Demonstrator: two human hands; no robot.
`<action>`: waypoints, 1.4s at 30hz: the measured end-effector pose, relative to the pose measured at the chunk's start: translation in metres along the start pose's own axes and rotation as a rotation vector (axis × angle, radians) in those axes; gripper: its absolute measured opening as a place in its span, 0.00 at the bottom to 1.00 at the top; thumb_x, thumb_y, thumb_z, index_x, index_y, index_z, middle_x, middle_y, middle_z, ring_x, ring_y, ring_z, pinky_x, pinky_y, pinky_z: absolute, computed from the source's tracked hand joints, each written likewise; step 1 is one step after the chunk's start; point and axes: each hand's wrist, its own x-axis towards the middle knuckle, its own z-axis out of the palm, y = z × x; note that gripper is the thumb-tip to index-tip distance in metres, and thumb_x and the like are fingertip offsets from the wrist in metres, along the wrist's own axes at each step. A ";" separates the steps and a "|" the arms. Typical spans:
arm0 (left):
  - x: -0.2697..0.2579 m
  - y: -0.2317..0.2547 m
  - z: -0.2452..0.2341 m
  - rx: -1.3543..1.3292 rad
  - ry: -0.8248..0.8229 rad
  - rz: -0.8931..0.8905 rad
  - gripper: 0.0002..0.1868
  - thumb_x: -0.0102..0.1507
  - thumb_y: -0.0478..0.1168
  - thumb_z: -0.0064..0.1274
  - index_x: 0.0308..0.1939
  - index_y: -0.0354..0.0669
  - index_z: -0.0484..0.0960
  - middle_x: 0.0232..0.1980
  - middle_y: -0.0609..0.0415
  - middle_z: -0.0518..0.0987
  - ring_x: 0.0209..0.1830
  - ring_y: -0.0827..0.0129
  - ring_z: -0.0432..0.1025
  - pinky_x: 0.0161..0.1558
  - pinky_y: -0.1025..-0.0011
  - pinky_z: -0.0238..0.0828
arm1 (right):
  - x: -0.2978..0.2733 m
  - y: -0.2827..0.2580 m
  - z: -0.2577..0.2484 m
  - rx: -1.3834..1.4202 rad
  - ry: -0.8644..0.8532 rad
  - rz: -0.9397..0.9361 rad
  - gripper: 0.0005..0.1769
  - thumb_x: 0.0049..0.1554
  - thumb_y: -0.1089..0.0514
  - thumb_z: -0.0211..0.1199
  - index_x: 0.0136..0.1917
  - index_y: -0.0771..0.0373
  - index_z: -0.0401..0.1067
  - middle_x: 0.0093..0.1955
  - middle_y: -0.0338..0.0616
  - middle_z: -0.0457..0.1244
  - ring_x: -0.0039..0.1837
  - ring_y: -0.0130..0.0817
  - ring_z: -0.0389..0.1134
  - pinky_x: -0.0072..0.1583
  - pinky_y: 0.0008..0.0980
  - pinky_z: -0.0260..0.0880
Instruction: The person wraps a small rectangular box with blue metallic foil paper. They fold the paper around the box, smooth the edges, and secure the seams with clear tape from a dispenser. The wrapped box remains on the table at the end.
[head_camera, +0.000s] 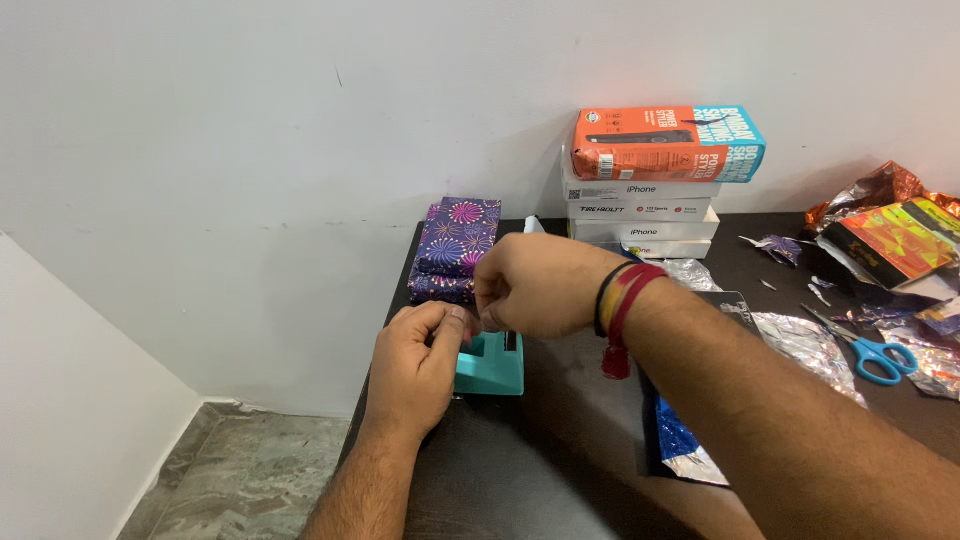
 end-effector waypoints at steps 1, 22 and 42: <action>0.000 0.000 0.000 -0.013 -0.002 0.013 0.17 0.67 0.45 0.48 0.30 0.42 0.86 0.26 0.57 0.81 0.35 0.70 0.72 0.39 0.68 0.72 | -0.001 0.002 -0.002 0.087 -0.021 0.018 0.10 0.52 0.54 0.67 0.46 0.59 0.78 0.39 0.43 0.73 0.43 0.34 0.74 0.46 0.34 0.74; -0.005 0.018 0.001 0.105 0.009 -0.061 0.15 0.54 0.53 0.66 0.27 0.47 0.86 0.27 0.57 0.80 0.35 0.71 0.74 0.36 0.68 0.73 | -0.027 0.049 0.030 1.110 0.043 0.195 0.30 0.50 0.66 0.67 0.64 0.69 0.58 0.45 0.53 0.68 0.47 0.42 0.76 0.51 0.34 0.80; -0.003 0.021 0.000 0.137 0.024 -0.049 0.18 0.50 0.57 0.70 0.26 0.47 0.86 0.25 0.57 0.81 0.32 0.70 0.74 0.33 0.68 0.72 | -0.021 0.061 0.059 1.180 0.125 0.251 0.32 0.47 0.68 0.70 0.62 0.72 0.63 0.41 0.49 0.68 0.42 0.39 0.76 0.46 0.33 0.79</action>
